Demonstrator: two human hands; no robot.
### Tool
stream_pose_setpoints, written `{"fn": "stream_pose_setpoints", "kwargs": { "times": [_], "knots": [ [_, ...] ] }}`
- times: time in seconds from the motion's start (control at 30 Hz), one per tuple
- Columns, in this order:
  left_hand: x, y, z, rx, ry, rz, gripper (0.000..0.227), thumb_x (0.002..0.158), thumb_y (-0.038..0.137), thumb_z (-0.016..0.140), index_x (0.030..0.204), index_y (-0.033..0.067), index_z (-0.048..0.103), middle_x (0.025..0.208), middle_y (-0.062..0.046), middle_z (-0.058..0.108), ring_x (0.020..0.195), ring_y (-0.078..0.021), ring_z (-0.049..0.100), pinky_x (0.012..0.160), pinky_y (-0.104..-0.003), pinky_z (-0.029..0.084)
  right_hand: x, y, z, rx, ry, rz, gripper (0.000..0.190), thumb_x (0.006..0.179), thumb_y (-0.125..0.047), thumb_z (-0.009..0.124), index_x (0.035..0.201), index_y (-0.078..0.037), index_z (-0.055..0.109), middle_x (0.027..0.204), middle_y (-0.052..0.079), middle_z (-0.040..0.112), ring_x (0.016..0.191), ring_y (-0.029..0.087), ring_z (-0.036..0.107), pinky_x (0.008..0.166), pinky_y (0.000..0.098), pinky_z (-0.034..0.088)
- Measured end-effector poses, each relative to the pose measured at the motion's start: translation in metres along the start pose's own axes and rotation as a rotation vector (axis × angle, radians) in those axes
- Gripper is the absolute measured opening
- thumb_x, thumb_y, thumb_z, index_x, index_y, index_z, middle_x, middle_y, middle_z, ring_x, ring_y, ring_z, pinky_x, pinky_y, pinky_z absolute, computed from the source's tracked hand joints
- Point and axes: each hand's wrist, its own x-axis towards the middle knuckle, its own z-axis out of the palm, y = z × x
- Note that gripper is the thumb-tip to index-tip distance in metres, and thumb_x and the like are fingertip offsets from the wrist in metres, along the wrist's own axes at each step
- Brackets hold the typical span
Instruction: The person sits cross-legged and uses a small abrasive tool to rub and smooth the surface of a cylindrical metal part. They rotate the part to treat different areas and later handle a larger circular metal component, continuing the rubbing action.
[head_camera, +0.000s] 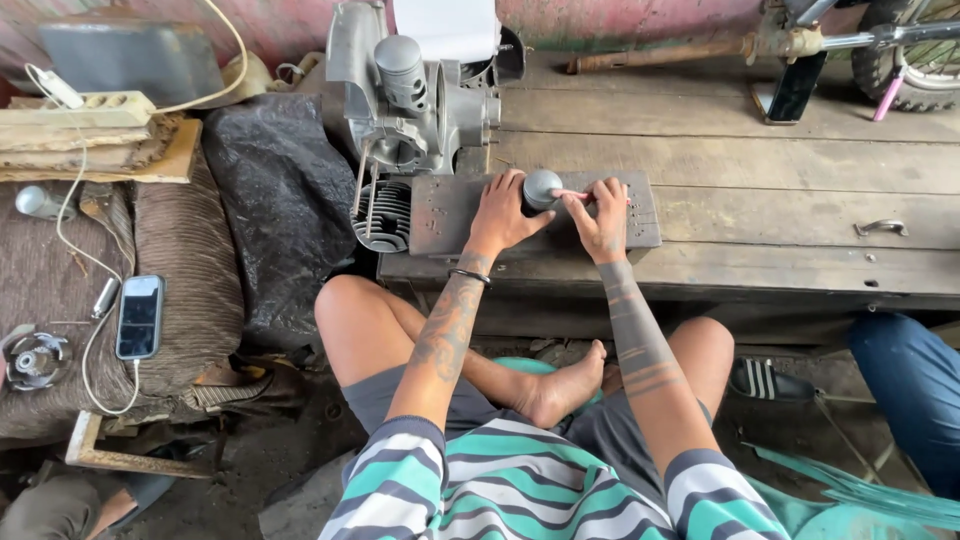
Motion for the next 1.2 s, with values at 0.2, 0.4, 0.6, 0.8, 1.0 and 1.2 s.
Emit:
{"fn": "stream_pose_setpoints", "kwargs": {
  "times": [0.2, 0.4, 0.6, 0.8, 1.0, 1.2],
  "knots": [
    [-0.008, 0.007, -0.009, -0.141, 0.048, 0.029, 0.074, 0.088, 0.062, 0.067, 0.130, 0.0061, 0.045, 0.131, -0.021, 0.055, 0.129, -0.0402, 0.053, 0.107, -0.058, 0.043, 0.000, -0.009, -0.005, 0.035, 0.033, 0.004, 0.044, 0.100, -0.040, 0.074, 0.089, -0.002, 0.055, 0.089, 0.017, 0.046, 0.091, 0.040, 0.050, 0.085, 0.0454, 0.041],
    [-0.003, 0.000, -0.001, -0.107, 0.061, 0.035, 0.074, 0.083, 0.061, 0.071, 0.126, 0.0069, 0.045, 0.127, -0.022, 0.061, 0.126, -0.0398, 0.058, 0.106, -0.059, 0.045, -0.004, 0.008, -0.004, -0.006, -0.019, -0.022, 0.045, 0.100, -0.044, 0.075, 0.090, -0.004, 0.057, 0.087, 0.013, 0.048, 0.089, 0.036, 0.051, 0.086, 0.0446, 0.041],
    [0.001, -0.008, 0.020, -0.009, 0.235, -0.024, 0.076, 0.077, 0.059, 0.072, 0.124, 0.0063, 0.045, 0.122, -0.022, 0.062, 0.120, -0.0400, 0.062, 0.098, -0.057, 0.051, -0.003, -0.013, 0.000, -0.063, -0.030, -0.079, 0.045, 0.095, -0.045, 0.082, 0.085, -0.006, 0.061, 0.083, 0.012, 0.053, 0.086, 0.036, 0.054, 0.083, 0.0437, 0.045],
    [0.000, -0.007, 0.012, -0.103, 0.224, -0.006, 0.077, 0.077, 0.057, 0.075, 0.127, 0.0074, 0.044, 0.122, -0.022, 0.062, 0.119, -0.0410, 0.062, 0.097, -0.057, 0.051, -0.003, -0.005, 0.004, -0.117, 0.067, -0.075, 0.044, 0.102, -0.044, 0.077, 0.084, -0.008, 0.060, 0.084, 0.009, 0.053, 0.087, 0.032, 0.054, 0.082, 0.0414, 0.045],
    [-0.005, 0.003, -0.003, -0.132, 0.211, 0.005, 0.071, 0.082, 0.050, 0.075, 0.127, 0.0044, 0.044, 0.122, -0.025, 0.061, 0.118, -0.0440, 0.063, 0.097, -0.059, 0.051, 0.001, -0.022, -0.001, -0.116, 0.119, -0.020, 0.035, 0.112, -0.035, 0.063, 0.093, -0.006, 0.057, 0.087, 0.014, 0.050, 0.088, 0.036, 0.051, 0.083, 0.0434, 0.041],
    [-0.002, -0.005, 0.008, -0.120, 0.194, -0.001, 0.073, 0.083, 0.056, 0.073, 0.128, 0.0054, 0.044, 0.123, -0.023, 0.061, 0.118, -0.0411, 0.063, 0.099, -0.056, 0.051, -0.001, -0.006, 0.002, -0.097, 0.040, -0.047, 0.037, 0.110, -0.036, 0.065, 0.093, -0.005, 0.056, 0.087, 0.013, 0.050, 0.089, 0.037, 0.051, 0.085, 0.0443, 0.041]
  ]
}}
